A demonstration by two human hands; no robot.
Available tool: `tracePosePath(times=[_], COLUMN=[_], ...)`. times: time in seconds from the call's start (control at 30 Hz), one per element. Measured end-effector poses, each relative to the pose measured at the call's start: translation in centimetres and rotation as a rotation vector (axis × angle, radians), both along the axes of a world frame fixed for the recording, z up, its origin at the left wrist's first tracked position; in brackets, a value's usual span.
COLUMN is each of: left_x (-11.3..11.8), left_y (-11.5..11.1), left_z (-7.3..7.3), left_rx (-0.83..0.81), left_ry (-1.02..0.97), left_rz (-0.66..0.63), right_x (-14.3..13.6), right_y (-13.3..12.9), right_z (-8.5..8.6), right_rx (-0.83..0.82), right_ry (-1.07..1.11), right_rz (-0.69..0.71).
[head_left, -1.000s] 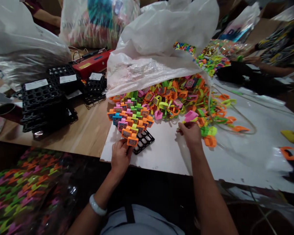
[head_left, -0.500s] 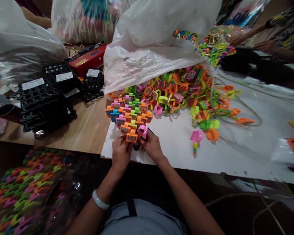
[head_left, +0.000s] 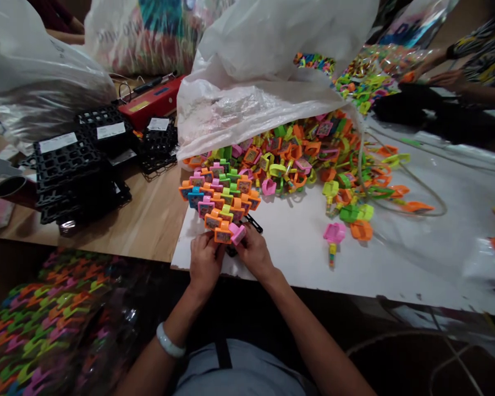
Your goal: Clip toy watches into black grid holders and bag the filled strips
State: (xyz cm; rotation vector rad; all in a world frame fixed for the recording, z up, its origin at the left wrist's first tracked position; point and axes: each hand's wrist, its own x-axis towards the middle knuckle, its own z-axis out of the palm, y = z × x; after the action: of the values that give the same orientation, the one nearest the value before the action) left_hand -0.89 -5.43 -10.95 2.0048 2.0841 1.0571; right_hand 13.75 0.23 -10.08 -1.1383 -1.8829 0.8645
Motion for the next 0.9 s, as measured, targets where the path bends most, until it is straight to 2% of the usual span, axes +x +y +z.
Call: tracePosePath(times=[0.07,0.23,0.43,0.57,0.77,0.9], left_x=[0.0,0.2,0.3,0.4,0.2,0.1], left_y=[0.0,-0.1,-0.2,-0.1,0.0,0.1], left_z=[0.0,0.1,0.2,0.1,-0.2,-0.2], left_rx=[-0.004,-0.007,-0.005,0.01,0.044,0.071], left_ry=[0.002,0.001,-0.009,-0.009,0.003,0.012], left_rz=[0.002,-0.005,0.011,0.0,-0.007,-0.021], right_x=[0.4,0.6,1.1,1.0,0.7,-0.4], right_y=[0.2,0.5,1.2,1.7,2.5,1.5], right_z=[0.1,0.6,1.1,1.3,1.9,0.7], right_rx=[0.025,0.012,-0.141,-0.2,-0.099,0.011], right_ry=[0.003,-0.028,-0.012,-0.007,-0.1,-0.217], right_rz=[0.042,-0.003,0.058,0.051,0.156,-0.022])
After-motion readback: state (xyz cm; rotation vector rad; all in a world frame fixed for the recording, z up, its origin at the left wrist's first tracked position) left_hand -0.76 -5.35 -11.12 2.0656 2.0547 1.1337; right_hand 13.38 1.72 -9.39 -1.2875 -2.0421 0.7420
